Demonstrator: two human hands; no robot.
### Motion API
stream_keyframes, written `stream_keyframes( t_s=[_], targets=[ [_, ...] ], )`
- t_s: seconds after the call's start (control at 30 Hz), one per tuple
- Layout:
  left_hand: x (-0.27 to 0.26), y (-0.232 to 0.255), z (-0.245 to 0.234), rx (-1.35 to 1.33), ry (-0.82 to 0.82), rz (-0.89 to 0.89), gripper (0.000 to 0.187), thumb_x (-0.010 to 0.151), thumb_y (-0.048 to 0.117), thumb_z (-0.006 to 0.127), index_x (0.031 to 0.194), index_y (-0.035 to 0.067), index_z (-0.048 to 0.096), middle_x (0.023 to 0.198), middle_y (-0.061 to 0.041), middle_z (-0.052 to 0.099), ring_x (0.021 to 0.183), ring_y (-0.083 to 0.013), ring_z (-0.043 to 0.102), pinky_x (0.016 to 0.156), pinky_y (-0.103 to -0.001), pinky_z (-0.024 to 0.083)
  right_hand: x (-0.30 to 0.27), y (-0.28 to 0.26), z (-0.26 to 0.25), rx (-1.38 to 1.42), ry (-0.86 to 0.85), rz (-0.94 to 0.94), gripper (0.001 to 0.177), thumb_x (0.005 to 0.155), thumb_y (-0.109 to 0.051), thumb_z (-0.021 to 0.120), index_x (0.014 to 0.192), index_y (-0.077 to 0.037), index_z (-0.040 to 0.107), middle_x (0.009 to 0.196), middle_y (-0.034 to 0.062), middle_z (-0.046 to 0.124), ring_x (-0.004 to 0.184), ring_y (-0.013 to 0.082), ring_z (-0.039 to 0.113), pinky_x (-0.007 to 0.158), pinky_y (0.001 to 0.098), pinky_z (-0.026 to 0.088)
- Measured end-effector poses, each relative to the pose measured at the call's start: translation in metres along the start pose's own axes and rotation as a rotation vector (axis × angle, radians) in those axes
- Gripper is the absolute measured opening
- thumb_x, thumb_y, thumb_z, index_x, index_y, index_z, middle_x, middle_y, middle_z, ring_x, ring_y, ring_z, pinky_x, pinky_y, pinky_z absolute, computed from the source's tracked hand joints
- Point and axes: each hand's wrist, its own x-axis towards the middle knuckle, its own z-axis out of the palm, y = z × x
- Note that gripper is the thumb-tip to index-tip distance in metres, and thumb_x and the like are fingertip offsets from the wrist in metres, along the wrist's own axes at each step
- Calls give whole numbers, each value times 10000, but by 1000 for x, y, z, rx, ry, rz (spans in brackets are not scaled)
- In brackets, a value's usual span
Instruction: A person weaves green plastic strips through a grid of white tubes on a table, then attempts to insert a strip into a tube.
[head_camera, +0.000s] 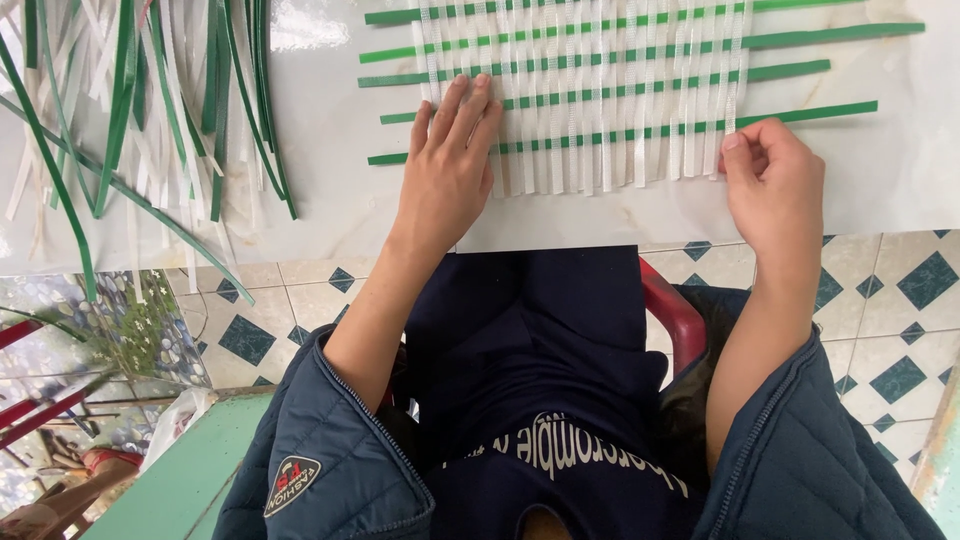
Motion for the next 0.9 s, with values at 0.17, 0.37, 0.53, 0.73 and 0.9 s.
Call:
stream_keyframes(
  t_s=[0.17, 0.37, 0.53, 0.73, 0.9],
  targets=[
    [1, -1, -2, 2, 1, 14, 587, 824, -70, 642, 1378, 51, 487, 1500, -89, 384, 1401, -297, 363, 1111, -532, 397, 1, 1, -2, -12, -33, 5, 174, 1083, -152, 529, 967, -53, 612, 875, 30, 660, 775, 148, 575, 747, 303, 473],
    [49, 35, 10, 90, 73, -97, 245, 924, 289, 657, 1054, 82, 682, 1293, -129, 533, 1232, -338, 448, 1044, -613, 325, 2, -1, -1, 3, -36, 7, 165, 1068, -159, 524, 968, -64, 616, 883, 32, 668, 784, 148, 586, 737, 302, 476],
    [121, 109, 32, 241, -98, 158, 703, 1200, 821, 561, 1548, 325, 203, 1555, -58, 194, 1443, -312, 258, 1147, -599, 314, 1, 3, 0, 30, -29, 22, 173, 1054, -172, 559, 928, -78, 631, 827, 5, 651, 742, 129, 563, 712, 292, 461],
    [128, 120, 41, 119, -174, 145, 460, 1200, 541, 427, 1532, 320, 197, 1587, -36, 226, 1463, -289, 212, 1156, -605, 166, 2, 12, 3, 14, -16, -15, 175, 1063, -164, 589, 931, -66, 648, 782, 20, 607, 688, 132, 533, 660, 293, 453],
    [128, 121, 70, 219, 74, 104, 471, 1100, 600, 466, 1456, 379, 249, 1479, 50, 440, 1336, -196, 477, 1112, -513, 334, -1, 21, 8, 13, 32, -114, 196, 1087, -112, 598, 904, -45, 623, 761, 29, 582, 678, 146, 508, 652, 302, 432]
  ],
)
